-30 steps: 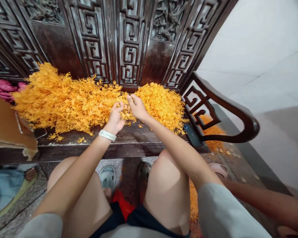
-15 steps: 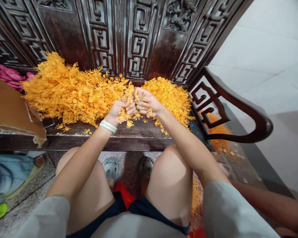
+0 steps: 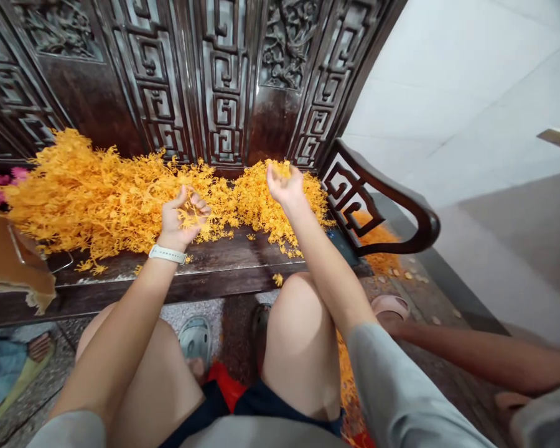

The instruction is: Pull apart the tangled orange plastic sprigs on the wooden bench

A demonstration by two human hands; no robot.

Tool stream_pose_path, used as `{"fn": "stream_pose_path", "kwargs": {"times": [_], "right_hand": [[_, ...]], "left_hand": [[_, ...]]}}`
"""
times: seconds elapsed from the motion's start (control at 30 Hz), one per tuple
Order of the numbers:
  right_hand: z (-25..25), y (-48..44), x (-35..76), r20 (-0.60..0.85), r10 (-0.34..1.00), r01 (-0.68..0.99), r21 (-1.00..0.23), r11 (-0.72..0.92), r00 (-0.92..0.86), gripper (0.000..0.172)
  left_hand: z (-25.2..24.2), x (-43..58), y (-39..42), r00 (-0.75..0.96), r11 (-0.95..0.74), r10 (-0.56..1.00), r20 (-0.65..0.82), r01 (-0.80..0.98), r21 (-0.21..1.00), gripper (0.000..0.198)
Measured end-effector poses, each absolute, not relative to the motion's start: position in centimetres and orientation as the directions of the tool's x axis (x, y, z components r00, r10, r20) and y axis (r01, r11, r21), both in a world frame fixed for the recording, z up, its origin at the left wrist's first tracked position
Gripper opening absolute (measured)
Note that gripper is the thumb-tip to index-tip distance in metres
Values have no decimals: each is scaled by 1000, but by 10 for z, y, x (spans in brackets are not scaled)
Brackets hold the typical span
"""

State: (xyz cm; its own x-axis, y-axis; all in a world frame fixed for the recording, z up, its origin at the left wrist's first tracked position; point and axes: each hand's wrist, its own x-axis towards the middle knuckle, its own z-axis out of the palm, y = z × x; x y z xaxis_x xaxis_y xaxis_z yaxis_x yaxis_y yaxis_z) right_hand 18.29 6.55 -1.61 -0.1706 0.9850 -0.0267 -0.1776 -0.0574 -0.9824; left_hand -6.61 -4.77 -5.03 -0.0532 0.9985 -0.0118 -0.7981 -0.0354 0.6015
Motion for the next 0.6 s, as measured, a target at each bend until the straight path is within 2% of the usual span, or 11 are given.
{"fn": "stream_pose_path", "kwargs": {"times": [0.07,0.13,0.2,0.3,0.4,0.43,0.5,0.6], "right_hand": [[-37,77,185,-195,980,-254,-950,-179,39,39],[-50,80,185,-263,959,-310,-925,-219,107,39],[-56,83,188,-228,970,-322,-927,-191,82,36],[-59,94,199,-91,996,-308,-948,-80,22,29],[-66,111,212,30,999,-306,-952,18,-34,36],[-69,115,216,5,998,-300,-954,-15,-65,44],[-74,120,224,-181,982,-245,-951,-188,-49,57],[-75,120,238,-352,928,-187,-926,-327,121,54]], "left_hand": [[-50,-66,-47,-59,-18,997,-44,-774,633,28],[-52,-62,-47,-36,13,997,-61,-758,652,27],[-55,-57,-47,0,49,997,-74,-746,664,25],[-59,-53,-44,27,80,996,-87,-718,691,26],[-61,-54,-43,-6,96,991,-137,-682,725,24],[-60,-55,-43,-46,104,983,-180,-669,736,23],[-56,-57,-46,-87,132,967,-239,-628,767,26],[-48,-60,-52,-22,144,983,-183,-532,834,32]]}}
